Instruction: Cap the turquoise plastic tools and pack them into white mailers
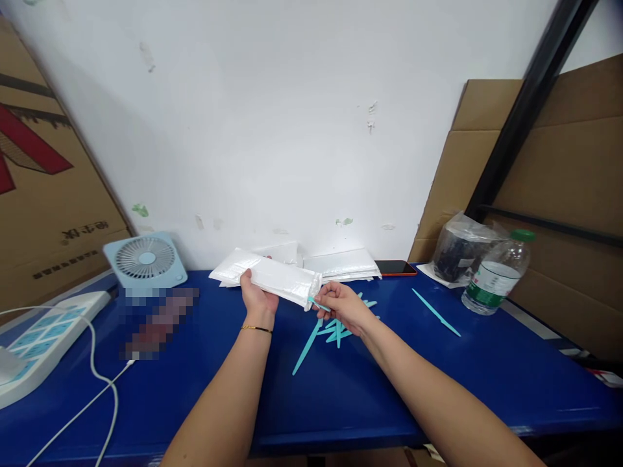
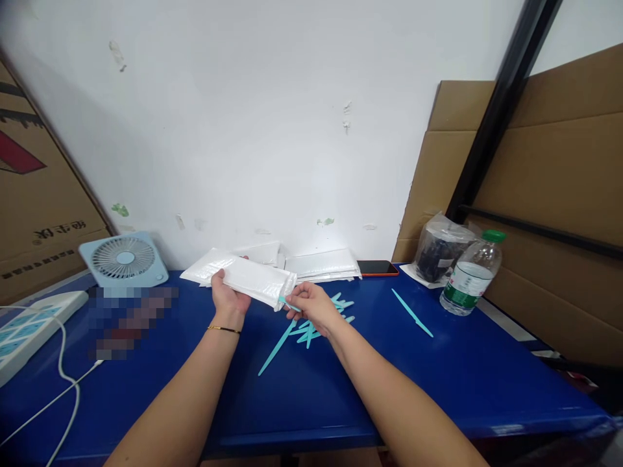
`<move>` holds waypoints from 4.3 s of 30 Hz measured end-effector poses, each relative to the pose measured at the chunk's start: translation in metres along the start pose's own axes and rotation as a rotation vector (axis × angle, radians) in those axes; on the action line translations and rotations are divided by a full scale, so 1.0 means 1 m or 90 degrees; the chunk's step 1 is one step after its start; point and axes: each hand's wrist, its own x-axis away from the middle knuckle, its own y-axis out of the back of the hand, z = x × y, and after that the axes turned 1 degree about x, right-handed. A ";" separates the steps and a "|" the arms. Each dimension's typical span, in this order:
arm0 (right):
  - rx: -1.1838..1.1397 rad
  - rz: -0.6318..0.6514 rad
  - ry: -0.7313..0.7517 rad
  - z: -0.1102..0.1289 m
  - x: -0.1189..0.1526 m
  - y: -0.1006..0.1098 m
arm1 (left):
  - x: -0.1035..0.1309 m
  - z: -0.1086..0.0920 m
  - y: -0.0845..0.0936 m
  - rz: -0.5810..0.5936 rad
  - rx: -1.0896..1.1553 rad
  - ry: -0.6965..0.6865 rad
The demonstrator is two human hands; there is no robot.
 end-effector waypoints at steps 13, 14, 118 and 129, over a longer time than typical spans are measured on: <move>0.423 -0.218 0.085 0.005 -0.001 0.121 | 0.010 -0.078 0.018 0.288 -0.492 -0.170; 0.468 -0.221 0.084 0.003 -0.002 0.120 | 0.010 -0.074 0.026 0.328 -0.570 -0.135; 0.674 0.033 0.100 -0.009 0.011 0.111 | 0.037 0.041 0.016 0.844 -1.234 -0.176; 0.719 0.013 0.090 -0.005 0.012 0.125 | 0.028 0.028 0.014 0.780 -1.304 -0.189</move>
